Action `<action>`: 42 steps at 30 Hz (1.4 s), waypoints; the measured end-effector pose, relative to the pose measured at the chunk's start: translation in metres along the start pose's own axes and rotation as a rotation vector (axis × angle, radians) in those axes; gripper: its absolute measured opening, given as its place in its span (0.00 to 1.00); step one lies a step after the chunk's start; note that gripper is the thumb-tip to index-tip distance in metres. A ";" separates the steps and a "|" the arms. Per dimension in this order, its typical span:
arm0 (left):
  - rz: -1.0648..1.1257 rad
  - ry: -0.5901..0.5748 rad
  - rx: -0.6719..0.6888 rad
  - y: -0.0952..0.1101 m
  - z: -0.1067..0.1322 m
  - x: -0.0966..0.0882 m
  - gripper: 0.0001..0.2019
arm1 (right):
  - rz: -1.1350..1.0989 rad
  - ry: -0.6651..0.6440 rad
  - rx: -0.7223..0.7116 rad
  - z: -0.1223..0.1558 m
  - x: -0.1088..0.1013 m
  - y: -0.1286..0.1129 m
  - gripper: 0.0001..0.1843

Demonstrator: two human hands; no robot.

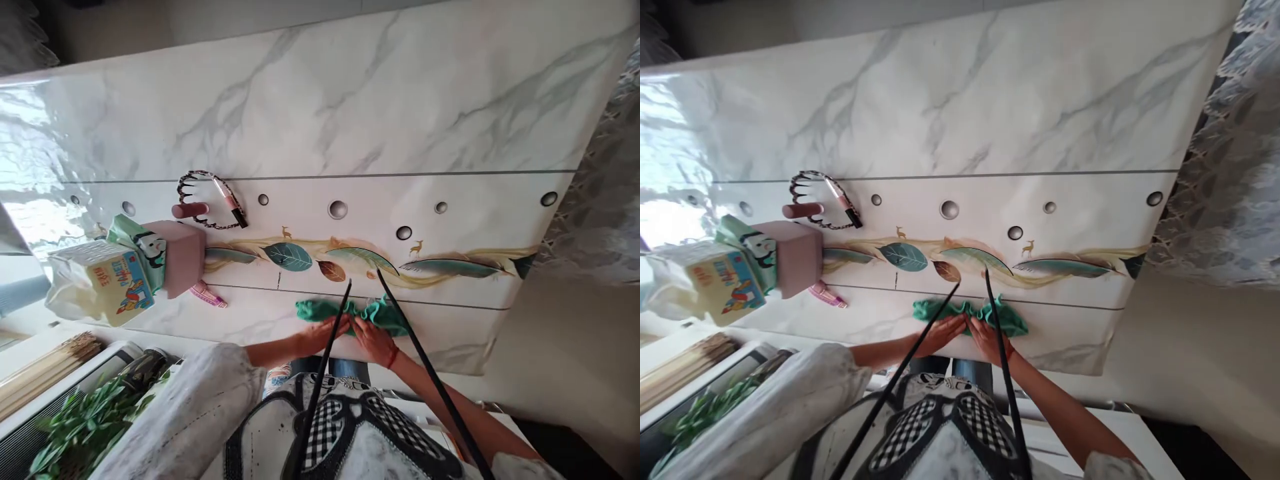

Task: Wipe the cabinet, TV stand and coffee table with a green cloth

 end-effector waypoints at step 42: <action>0.164 0.590 -0.495 -0.066 -0.120 -0.148 0.42 | 0.339 -0.133 -0.372 -0.195 -0.096 0.044 0.39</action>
Point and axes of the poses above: each hand's wrist, its own z-axis away from the middle knuckle, its own x-axis out of the palm, y = z × x, the point moved 10 cm from there along -z, towards the middle knuckle, and after that the axes turned 4 degrees about -y, right-handed, at the moved point
